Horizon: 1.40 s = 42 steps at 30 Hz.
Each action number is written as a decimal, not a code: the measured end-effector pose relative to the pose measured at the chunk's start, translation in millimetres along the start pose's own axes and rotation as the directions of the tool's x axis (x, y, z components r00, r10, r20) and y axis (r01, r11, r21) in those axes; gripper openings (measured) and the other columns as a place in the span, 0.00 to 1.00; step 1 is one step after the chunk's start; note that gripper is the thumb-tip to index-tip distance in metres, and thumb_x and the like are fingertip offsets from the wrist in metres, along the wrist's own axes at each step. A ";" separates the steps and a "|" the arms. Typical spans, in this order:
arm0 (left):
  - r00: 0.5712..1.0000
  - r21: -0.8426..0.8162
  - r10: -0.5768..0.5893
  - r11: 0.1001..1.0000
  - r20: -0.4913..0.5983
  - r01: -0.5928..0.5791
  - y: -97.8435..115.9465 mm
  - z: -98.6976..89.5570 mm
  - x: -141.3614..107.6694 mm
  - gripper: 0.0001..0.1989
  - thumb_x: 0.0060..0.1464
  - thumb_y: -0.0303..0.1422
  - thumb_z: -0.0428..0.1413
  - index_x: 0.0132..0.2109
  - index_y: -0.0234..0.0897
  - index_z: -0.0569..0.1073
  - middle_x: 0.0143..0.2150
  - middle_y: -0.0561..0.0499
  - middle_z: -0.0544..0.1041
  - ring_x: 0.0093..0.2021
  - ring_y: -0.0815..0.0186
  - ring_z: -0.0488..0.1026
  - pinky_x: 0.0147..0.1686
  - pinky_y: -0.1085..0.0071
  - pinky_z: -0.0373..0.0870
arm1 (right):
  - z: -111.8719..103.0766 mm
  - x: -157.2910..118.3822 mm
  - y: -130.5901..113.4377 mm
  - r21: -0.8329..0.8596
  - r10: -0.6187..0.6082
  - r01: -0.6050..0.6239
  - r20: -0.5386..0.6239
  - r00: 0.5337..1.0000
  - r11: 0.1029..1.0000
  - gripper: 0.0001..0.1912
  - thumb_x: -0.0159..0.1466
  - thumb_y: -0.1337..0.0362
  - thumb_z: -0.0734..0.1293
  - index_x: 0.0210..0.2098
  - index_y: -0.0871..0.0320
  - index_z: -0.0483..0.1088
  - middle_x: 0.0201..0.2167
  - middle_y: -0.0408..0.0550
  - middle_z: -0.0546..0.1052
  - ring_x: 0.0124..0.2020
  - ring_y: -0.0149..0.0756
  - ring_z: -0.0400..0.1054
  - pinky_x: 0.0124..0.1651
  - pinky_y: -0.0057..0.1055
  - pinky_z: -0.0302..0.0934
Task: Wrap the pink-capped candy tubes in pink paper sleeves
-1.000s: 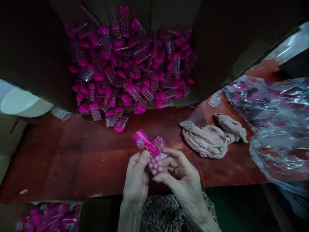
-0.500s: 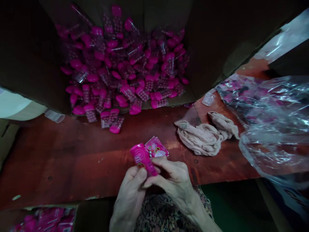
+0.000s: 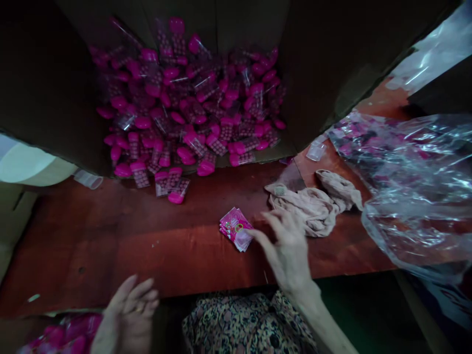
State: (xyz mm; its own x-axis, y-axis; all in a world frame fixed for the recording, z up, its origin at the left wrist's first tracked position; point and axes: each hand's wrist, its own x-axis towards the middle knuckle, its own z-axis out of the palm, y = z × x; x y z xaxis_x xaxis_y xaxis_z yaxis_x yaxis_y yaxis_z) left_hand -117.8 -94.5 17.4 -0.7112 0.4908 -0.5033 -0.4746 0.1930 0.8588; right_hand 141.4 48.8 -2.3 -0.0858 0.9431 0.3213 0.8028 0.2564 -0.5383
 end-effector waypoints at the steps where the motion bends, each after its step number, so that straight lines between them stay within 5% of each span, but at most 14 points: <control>1: 0.994 -0.001 -0.018 1.000 0.107 0.018 -3.6 26.1 -9.4 0.20 0.36 0.43 0.65 0.38 0.39 0.77 0.33 0.48 0.81 0.29 0.62 0.75 0.28 0.69 0.73 | 6.6 -3.2 -9.0 0.015 0.017 -0.018 0.040 0.999 1.000 0.10 0.62 0.58 0.64 0.38 0.57 0.71 0.34 0.51 0.71 0.37 0.44 0.61 0.40 0.41 0.60; 4: 0.944 0.071 0.014 0.997 0.329 -0.040 -16.7 90.6 -29.9 0.12 0.45 0.35 0.62 0.39 0.36 0.77 0.35 0.45 0.81 0.33 0.62 0.76 0.33 0.69 0.73 | 22.6 -8.6 -19.4 0.085 0.106 -0.113 0.079 0.991 0.990 0.08 0.61 0.60 0.66 0.29 0.58 0.69 0.26 0.47 0.70 0.32 0.40 0.60 0.34 0.36 0.57; 7: 0.850 0.197 0.033 0.967 0.526 -0.159 -29.6 125.0 -34.6 0.10 0.51 0.34 0.58 0.40 0.36 0.78 0.39 0.44 0.80 0.38 0.61 0.75 0.39 0.69 0.70 | 27.2 -8.8 -16.3 0.131 0.133 -0.140 0.054 0.990 0.982 0.08 0.61 0.63 0.66 0.26 0.58 0.68 0.25 0.47 0.71 0.30 0.39 0.61 0.33 0.34 0.57; 12: 0.737 0.342 0.127 0.825 0.664 -0.450 -46.1 145.9 -29.0 0.09 0.51 0.30 0.58 0.39 0.41 0.80 0.41 0.47 0.78 0.41 0.60 0.72 0.45 0.69 0.65 | 22.0 -7.1 -17.5 0.168 0.092 -0.103 0.068 0.993 0.980 0.12 0.64 0.67 0.62 0.25 0.57 0.71 0.21 0.46 0.70 0.29 0.38 0.58 0.31 0.33 0.55; 17: 0.672 0.357 0.168 0.741 0.721 -0.569 -55.3 149.2 -30.6 0.11 0.51 0.28 0.57 0.41 0.45 0.80 0.42 0.47 0.76 0.40 0.59 0.71 0.45 0.69 0.63 | 15.0 -3.9 -14.7 0.230 0.135 -0.136 0.019 0.991 0.963 0.13 0.65 0.67 0.59 0.35 0.59 0.76 0.31 0.52 0.73 0.36 0.42 0.61 0.37 0.38 0.59; 22: 0.779 0.238 0.186 0.888 0.599 -0.394 -43.8 150.2 -24.6 0.11 0.47 0.32 0.61 0.41 0.41 0.78 0.36 0.50 0.76 0.31 0.66 0.71 0.33 0.73 0.68 | -0.5 4.2 -15.0 0.413 0.154 -0.179 0.093 0.984 0.893 0.12 0.64 0.63 0.61 0.33 0.58 0.76 0.27 0.47 0.74 0.32 0.38 0.66 0.36 0.34 0.62; 26: 0.770 0.057 0.119 0.978 0.627 -0.198 -29.6 160.5 -21.6 0.14 0.44 0.31 0.63 0.41 0.39 0.78 0.37 0.50 0.79 0.36 0.66 0.73 0.38 0.73 0.69 | -4.2 5.6 -29.7 0.586 0.124 -0.273 0.282 0.951 0.763 0.09 0.62 0.63 0.65 0.28 0.56 0.75 0.24 0.44 0.73 0.28 0.35 0.65 0.32 0.32 0.60; 29: 0.806 -0.036 0.150 0.987 0.573 -0.158 -23.5 163.6 -24.7 0.04 0.47 0.31 0.61 0.33 0.38 0.80 0.30 0.53 0.79 0.32 0.70 0.73 0.37 0.76 0.69 | 0.7 4.7 -40.3 0.581 0.121 -0.232 0.224 0.967 0.780 0.06 0.61 0.66 0.65 0.28 0.56 0.74 0.24 0.43 0.73 0.28 0.36 0.64 0.32 0.32 0.58; 35: 0.843 -0.148 0.126 0.987 0.522 -0.056 -19.3 151.4 -25.9 0.18 0.40 0.30 0.66 0.43 0.40 0.78 0.38 0.50 0.80 0.36 0.67 0.75 0.39 0.74 0.70 | 9.1 13.4 -53.7 0.460 -0.009 -0.019 0.060 0.998 0.888 0.06 0.61 0.70 0.65 0.29 0.57 0.73 0.24 0.45 0.73 0.28 0.37 0.62 0.32 0.32 0.57; 39: 0.927 -0.128 0.104 0.990 0.362 -0.061 -21.5 146.8 -16.6 0.06 0.45 0.30 0.63 0.34 0.37 0.79 0.29 0.52 0.79 0.31 0.72 0.72 0.36 0.78 0.68 | 10.4 21.6 -65.5 0.476 -0.083 0.007 0.139 0.987 0.879 0.08 0.61 0.70 0.64 0.27 0.57 0.73 0.24 0.45 0.74 0.29 0.37 0.63 0.31 0.31 0.57; 42: 0.939 -0.238 0.039 0.970 0.341 0.046 -18.3 143.8 -7.3 0.04 0.41 0.30 0.64 0.29 0.35 0.79 0.27 0.52 0.78 0.29 0.71 0.72 0.34 0.75 0.69 | 12.3 28.7 -73.8 0.528 -0.125 -0.050 0.290 0.949 0.848 0.11 0.63 0.65 0.63 0.25 0.57 0.72 0.23 0.44 0.73 0.27 0.35 0.64 0.30 0.30 0.57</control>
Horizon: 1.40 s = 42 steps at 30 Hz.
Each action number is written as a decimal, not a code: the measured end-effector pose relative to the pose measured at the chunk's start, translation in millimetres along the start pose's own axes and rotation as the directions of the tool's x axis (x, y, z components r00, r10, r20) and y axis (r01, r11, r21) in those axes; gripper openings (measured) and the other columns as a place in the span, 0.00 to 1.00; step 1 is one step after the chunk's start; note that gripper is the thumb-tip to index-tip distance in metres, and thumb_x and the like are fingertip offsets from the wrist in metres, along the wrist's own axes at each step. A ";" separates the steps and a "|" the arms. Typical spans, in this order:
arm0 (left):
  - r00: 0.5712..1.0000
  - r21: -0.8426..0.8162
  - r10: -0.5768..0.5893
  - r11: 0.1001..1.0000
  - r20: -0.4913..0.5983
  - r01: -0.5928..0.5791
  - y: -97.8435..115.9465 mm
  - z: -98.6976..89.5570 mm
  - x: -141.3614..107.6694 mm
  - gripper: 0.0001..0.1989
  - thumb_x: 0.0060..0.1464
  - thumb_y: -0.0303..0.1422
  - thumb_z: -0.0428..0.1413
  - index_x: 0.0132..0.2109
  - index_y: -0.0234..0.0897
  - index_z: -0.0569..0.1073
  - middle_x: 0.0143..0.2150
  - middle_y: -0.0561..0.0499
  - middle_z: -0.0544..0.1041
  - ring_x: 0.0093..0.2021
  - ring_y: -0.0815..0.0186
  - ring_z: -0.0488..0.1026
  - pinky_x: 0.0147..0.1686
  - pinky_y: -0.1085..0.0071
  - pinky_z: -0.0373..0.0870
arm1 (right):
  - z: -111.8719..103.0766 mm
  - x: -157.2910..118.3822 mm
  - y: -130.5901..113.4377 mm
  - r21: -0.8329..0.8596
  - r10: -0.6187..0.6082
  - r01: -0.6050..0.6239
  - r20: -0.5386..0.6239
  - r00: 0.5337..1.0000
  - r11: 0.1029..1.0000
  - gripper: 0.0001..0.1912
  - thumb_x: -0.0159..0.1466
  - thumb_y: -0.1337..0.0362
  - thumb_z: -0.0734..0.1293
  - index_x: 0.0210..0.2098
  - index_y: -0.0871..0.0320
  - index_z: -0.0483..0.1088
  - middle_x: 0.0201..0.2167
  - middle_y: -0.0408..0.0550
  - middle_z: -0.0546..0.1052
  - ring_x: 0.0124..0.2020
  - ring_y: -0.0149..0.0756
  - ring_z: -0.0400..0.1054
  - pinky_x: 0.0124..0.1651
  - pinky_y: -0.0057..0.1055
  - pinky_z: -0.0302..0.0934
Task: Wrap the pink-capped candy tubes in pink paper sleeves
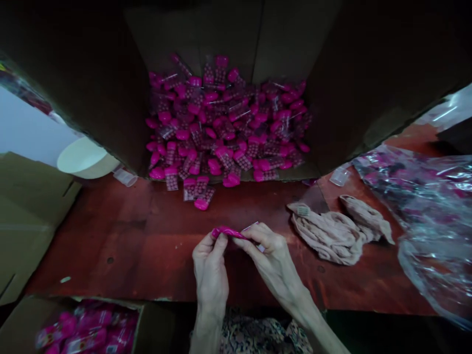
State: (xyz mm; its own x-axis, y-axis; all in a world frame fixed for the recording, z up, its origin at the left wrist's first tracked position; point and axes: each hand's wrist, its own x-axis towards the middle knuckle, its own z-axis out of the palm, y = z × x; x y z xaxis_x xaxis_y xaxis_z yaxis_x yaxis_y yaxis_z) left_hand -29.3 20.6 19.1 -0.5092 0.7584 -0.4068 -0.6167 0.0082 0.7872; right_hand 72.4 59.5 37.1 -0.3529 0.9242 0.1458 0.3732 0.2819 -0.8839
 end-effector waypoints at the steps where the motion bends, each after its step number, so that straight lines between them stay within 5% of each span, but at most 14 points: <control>1: 1.000 -0.046 -0.031 0.998 0.007 0.031 2.7 -1.9 2.4 0.05 0.40 0.30 0.65 0.29 0.34 0.79 0.26 0.52 0.78 0.28 0.70 0.72 0.34 0.74 0.69 | 1.8 3.1 -1.2 0.013 0.010 -0.011 0.047 0.999 1.000 0.13 0.64 0.63 0.63 0.24 0.57 0.72 0.22 0.44 0.73 0.27 0.35 0.64 0.30 0.30 0.57; 5: 0.996 -0.133 -0.089 0.987 -0.001 0.088 14.0 -10.4 9.8 0.08 0.37 0.29 0.66 0.29 0.31 0.79 0.27 0.50 0.78 0.28 0.69 0.72 0.32 0.72 0.70 | 14.1 13.7 -0.7 -0.017 0.009 -0.007 0.117 0.993 1.000 0.15 0.65 0.59 0.62 0.25 0.57 0.72 0.23 0.45 0.74 0.28 0.35 0.66 0.32 0.30 0.57; 14: 0.980 -0.285 -0.111 0.957 -0.166 0.060 22.5 -21.9 24.0 0.09 0.34 0.27 0.68 0.26 0.31 0.77 0.24 0.51 0.78 0.25 0.72 0.73 0.30 0.76 0.70 | 29.9 28.3 -6.6 -0.241 -0.138 0.196 0.240 0.961 0.950 0.19 0.68 0.64 0.56 0.24 0.58 0.70 0.20 0.43 0.69 0.23 0.32 0.61 0.28 0.28 0.53; 19: 0.950 -0.381 -0.182 0.921 -0.253 0.074 37.0 -28.5 29.8 0.05 0.48 0.24 0.61 0.25 0.34 0.76 0.23 0.55 0.76 0.23 0.74 0.72 0.27 0.78 0.69 | 39.7 67.1 -3.6 -0.420 -0.139 0.262 0.302 0.943 0.869 0.15 0.67 0.70 0.56 0.46 0.56 0.71 0.39 0.51 0.72 0.41 0.41 0.62 0.42 0.35 0.56; 22: 0.931 -0.436 -0.239 0.894 -0.276 0.101 48.0 -29.9 30.8 0.11 0.55 0.24 0.55 0.25 0.34 0.74 0.22 0.55 0.75 0.22 0.75 0.70 0.24 0.79 0.67 | 50.2 87.4 2.7 -0.432 -0.146 0.315 0.380 0.913 0.845 0.17 0.63 0.73 0.59 0.47 0.52 0.72 0.47 0.53 0.68 0.49 0.46 0.57 0.47 0.41 0.55; 26: 0.916 -0.489 -0.299 0.861 -0.266 0.139 55.3 -31.4 31.9 0.13 0.56 0.27 0.54 0.24 0.35 0.74 0.22 0.55 0.73 0.21 0.75 0.67 0.19 0.80 0.62 | 54.9 96.9 7.7 -0.433 -0.146 0.329 0.403 0.903 0.839 0.10 0.63 0.71 0.61 0.39 0.56 0.74 0.46 0.55 0.68 0.50 0.48 0.55 0.49 0.43 0.54; 36: 0.931 -0.513 -0.273 0.851 -0.243 0.116 51.6 -33.0 37.0 0.08 0.54 0.29 0.57 0.28 0.36 0.75 0.24 0.55 0.74 0.24 0.74 0.68 0.20 0.79 0.62 | 46.2 62.7 13.9 -0.323 -0.056 0.111 0.176 0.983 0.940 0.06 0.62 0.66 0.65 0.38 0.61 0.67 0.34 0.50 0.73 0.32 0.36 0.67 0.35 0.31 0.61; 42: 0.944 -0.472 -0.177 0.881 -0.277 0.027 42.8 -16.2 31.4 0.10 0.56 0.28 0.54 0.28 0.35 0.76 0.25 0.54 0.77 0.26 0.74 0.71 0.29 0.77 0.68 | 31.9 24.5 -13.8 0.161 0.149 -0.152 0.035 0.988 0.975 0.12 0.59 0.56 0.68 0.37 0.58 0.68 0.27 0.42 0.73 0.26 0.31 0.67 0.28 0.26 0.61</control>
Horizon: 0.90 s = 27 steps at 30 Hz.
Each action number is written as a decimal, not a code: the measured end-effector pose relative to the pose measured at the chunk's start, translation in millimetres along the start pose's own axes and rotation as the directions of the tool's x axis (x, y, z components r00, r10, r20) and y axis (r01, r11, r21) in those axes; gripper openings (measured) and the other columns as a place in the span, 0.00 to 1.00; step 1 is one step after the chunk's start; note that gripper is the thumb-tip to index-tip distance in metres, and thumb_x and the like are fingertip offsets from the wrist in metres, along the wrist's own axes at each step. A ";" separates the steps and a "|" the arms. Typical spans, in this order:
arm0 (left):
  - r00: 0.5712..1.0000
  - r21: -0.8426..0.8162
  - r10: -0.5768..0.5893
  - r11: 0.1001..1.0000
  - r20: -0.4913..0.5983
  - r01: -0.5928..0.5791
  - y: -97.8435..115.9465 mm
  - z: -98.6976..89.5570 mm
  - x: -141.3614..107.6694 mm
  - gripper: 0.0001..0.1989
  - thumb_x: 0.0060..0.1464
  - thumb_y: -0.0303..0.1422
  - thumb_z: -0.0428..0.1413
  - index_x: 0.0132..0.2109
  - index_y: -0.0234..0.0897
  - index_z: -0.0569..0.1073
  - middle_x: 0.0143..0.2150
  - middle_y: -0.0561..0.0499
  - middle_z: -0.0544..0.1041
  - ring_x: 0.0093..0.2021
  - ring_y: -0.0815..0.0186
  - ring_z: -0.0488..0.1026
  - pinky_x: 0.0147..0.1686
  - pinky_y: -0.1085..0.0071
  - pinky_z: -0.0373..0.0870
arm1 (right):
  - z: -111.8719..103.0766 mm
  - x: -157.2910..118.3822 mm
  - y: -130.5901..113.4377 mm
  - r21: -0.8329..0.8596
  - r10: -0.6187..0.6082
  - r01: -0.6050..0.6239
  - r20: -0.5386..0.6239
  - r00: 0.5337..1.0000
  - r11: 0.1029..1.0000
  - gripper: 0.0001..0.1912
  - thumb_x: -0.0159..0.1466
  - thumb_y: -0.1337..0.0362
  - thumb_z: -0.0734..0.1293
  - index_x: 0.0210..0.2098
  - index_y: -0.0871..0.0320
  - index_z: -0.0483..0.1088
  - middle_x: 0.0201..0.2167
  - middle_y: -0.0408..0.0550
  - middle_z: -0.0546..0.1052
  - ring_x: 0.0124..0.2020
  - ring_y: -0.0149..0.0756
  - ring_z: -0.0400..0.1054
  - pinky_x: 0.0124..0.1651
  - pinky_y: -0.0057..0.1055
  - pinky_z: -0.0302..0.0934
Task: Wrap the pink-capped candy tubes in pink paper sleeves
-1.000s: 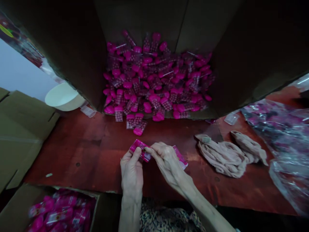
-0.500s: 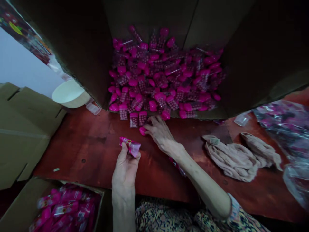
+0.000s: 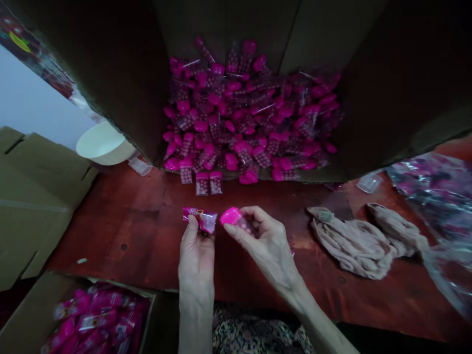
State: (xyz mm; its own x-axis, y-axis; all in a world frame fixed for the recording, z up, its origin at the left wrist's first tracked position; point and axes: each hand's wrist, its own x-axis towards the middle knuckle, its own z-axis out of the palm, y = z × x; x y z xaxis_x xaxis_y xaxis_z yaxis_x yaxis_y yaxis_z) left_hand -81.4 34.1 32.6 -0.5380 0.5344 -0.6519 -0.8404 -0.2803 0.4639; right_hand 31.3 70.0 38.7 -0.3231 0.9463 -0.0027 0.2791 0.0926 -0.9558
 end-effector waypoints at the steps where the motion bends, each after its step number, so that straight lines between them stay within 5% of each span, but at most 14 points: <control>1: 1.000 0.019 0.003 1.000 0.023 -0.003 -3.5 1.0 -2.5 0.09 0.56 0.29 0.54 0.29 0.34 0.76 0.26 0.52 0.77 0.27 0.72 0.72 0.31 0.76 0.69 | 1.0 -4.8 -3.1 0.015 -0.005 0.005 -0.022 1.000 1.000 0.12 0.59 0.57 0.68 0.36 0.57 0.69 0.27 0.42 0.73 0.26 0.31 0.67 0.28 0.27 0.61; 5: 0.989 0.138 0.070 0.987 0.128 -0.088 -14.3 2.1 -11.0 0.08 0.50 0.34 0.60 0.32 0.33 0.76 0.29 0.50 0.79 0.29 0.68 0.74 0.35 0.70 0.70 | 4.5 -14.8 -8.2 -0.072 -0.089 0.082 -0.110 0.990 0.994 0.09 0.57 0.61 0.70 0.36 0.57 0.70 0.27 0.43 0.73 0.25 0.31 0.65 0.28 0.27 0.61; 11: 0.971 0.231 0.174 0.950 0.162 -0.209 -20.6 3.3 -18.0 0.08 0.40 0.33 0.66 0.28 0.35 0.77 0.25 0.54 0.78 0.25 0.72 0.72 0.30 0.76 0.68 | -3.0 -18.9 -6.5 -0.147 -0.148 0.129 -0.127 0.981 0.981 0.08 0.57 0.63 0.70 0.34 0.59 0.72 0.25 0.42 0.71 0.25 0.31 0.64 0.29 0.28 0.61; 19: 0.969 0.323 0.051 0.938 0.241 -0.129 -29.8 1.8 -21.8 0.11 0.37 0.26 0.66 0.33 0.34 0.76 0.30 0.52 0.79 0.31 0.68 0.75 0.38 0.71 0.70 | -4.0 -26.5 2.5 -0.112 -0.190 0.169 -0.213 0.958 0.979 0.09 0.59 0.69 0.68 0.41 0.58 0.73 0.29 0.44 0.71 0.29 0.32 0.67 0.31 0.27 0.63; 27: 0.922 0.310 -0.093 0.950 0.377 -0.030 -27.3 -1.8 -15.9 0.15 0.38 0.26 0.66 0.37 0.36 0.77 0.34 0.48 0.81 0.36 0.62 0.77 0.42 0.65 0.72 | -9.3 -27.8 5.3 0.109 0.003 0.017 -0.185 0.983 0.994 0.09 0.56 0.65 0.71 0.38 0.55 0.76 0.26 0.41 0.70 0.26 0.30 0.64 0.27 0.26 0.61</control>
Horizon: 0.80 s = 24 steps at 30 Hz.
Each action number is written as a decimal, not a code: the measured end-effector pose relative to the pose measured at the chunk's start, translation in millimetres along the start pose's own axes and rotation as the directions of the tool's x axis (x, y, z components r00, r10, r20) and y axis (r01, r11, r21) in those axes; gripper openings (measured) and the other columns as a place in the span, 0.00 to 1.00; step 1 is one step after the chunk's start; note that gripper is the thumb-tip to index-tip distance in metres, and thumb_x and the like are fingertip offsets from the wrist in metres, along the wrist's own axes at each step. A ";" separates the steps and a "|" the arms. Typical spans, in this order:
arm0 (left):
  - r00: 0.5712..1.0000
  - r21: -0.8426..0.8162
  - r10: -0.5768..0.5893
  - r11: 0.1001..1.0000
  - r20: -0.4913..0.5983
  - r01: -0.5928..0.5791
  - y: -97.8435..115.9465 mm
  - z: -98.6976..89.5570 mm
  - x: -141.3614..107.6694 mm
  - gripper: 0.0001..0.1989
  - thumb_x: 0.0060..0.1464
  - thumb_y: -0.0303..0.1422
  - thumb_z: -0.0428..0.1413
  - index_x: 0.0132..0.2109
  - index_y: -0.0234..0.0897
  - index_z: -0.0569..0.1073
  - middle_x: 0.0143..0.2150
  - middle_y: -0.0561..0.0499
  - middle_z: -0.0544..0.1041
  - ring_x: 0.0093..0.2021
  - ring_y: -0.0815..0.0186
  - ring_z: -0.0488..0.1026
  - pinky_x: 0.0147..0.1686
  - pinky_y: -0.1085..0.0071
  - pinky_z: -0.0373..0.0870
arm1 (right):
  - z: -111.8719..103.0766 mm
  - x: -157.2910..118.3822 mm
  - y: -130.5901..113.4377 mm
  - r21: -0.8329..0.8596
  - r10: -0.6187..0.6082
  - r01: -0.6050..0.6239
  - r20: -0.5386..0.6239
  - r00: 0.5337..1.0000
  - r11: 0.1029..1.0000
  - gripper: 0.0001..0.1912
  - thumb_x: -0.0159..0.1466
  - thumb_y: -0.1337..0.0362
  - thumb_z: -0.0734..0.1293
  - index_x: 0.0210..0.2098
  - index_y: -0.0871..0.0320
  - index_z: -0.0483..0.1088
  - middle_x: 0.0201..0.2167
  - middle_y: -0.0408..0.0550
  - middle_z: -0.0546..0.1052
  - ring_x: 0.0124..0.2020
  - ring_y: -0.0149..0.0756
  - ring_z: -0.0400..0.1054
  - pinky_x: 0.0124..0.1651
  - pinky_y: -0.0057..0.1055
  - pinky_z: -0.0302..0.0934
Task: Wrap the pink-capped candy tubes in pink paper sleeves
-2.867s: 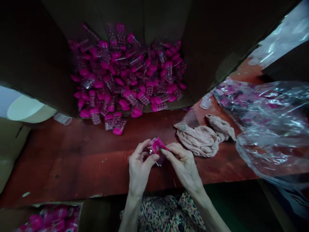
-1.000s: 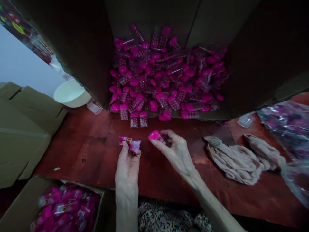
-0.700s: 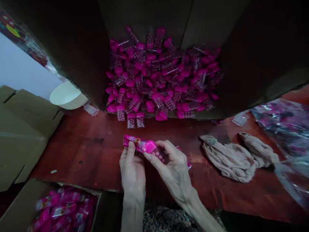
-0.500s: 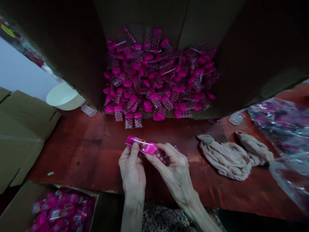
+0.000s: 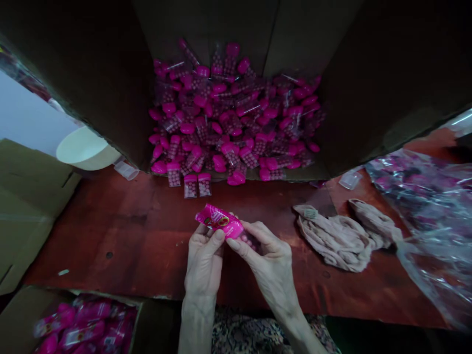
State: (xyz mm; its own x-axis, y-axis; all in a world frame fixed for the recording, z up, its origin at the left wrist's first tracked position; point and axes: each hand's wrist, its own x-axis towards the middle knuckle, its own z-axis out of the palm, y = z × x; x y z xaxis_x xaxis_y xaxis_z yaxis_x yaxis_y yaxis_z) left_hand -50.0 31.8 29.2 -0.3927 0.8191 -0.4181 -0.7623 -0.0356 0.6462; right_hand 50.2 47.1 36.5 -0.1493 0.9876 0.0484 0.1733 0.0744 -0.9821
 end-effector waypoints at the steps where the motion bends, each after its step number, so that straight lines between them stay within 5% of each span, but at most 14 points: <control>1: 1.000 -0.002 -0.011 1.000 0.012 0.011 -0.6 0.6 -0.2 0.15 0.38 0.26 0.66 0.38 0.36 0.77 0.34 0.48 0.81 0.36 0.62 0.77 0.42 0.65 0.72 | -0.2 -0.7 1.1 -0.016 -0.027 0.027 -0.019 0.999 1.000 0.10 0.56 0.66 0.71 0.39 0.55 0.75 0.27 0.42 0.71 0.27 0.31 0.65 0.28 0.27 0.62; 5: 0.996 0.027 -0.088 0.996 0.001 0.088 -3.9 1.6 -1.3 0.12 0.39 0.29 0.66 0.35 0.33 0.78 0.31 0.46 0.80 0.35 0.61 0.77 0.41 0.65 0.72 | 1.8 -5.7 8.7 -0.149 -0.188 0.174 -0.086 0.978 0.973 0.14 0.57 0.68 0.70 0.43 0.55 0.73 0.34 0.46 0.76 0.34 0.35 0.71 0.37 0.32 0.68; 11: 0.983 0.144 -0.163 0.978 0.088 0.149 -2.6 -6.8 -1.6 0.07 0.38 0.30 0.66 0.29 0.32 0.78 0.26 0.48 0.79 0.28 0.65 0.76 0.34 0.69 0.72 | -0.1 -10.2 15.5 -0.308 -0.267 0.222 -0.110 0.957 0.925 0.19 0.56 0.63 0.71 0.46 0.57 0.70 0.36 0.50 0.79 0.33 0.38 0.74 0.38 0.33 0.71; 16: 0.984 0.153 -0.175 0.974 0.031 0.168 2.6 -8.2 -0.4 0.11 0.38 0.34 0.66 0.29 0.31 0.79 0.27 0.46 0.80 0.25 0.66 0.74 0.29 0.70 0.71 | -6.1 -11.7 5.9 -0.114 -0.061 0.059 -0.016 0.998 0.992 0.27 0.52 0.64 0.74 0.50 0.57 0.66 0.35 0.48 0.78 0.32 0.37 0.74 0.35 0.32 0.71; 21: 0.995 0.107 -0.090 0.990 -0.030 0.093 -2.4 -0.8 -1.3 0.13 0.38 0.37 0.66 0.30 0.31 0.78 0.28 0.46 0.80 0.25 0.68 0.74 0.26 0.74 0.70 | -7.7 -18.5 5.6 -0.014 0.165 -0.165 0.077 0.983 0.986 0.09 0.59 0.63 0.68 0.39 0.56 0.72 0.23 0.43 0.77 0.23 0.33 0.71 0.26 0.28 0.68; 24: 0.987 0.088 -0.155 0.984 -0.037 0.158 -11.1 6.5 -9.5 0.13 0.38 0.37 0.67 0.29 0.31 0.77 0.24 0.49 0.78 0.21 0.73 0.70 0.18 0.80 0.64 | -5.7 -21.1 6.8 0.085 0.217 -0.219 0.031 0.976 0.972 0.09 0.60 0.62 0.67 0.39 0.57 0.72 0.21 0.42 0.76 0.20 0.31 0.70 0.23 0.26 0.67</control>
State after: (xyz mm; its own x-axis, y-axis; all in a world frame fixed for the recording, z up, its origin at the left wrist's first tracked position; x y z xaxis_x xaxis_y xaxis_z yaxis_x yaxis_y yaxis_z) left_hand -34.5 28.2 30.1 -0.2883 0.7931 -0.5366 -0.7667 0.1445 0.6255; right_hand 60.0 27.5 29.8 -0.1380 0.9755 -0.1715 0.1189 -0.1556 -0.9806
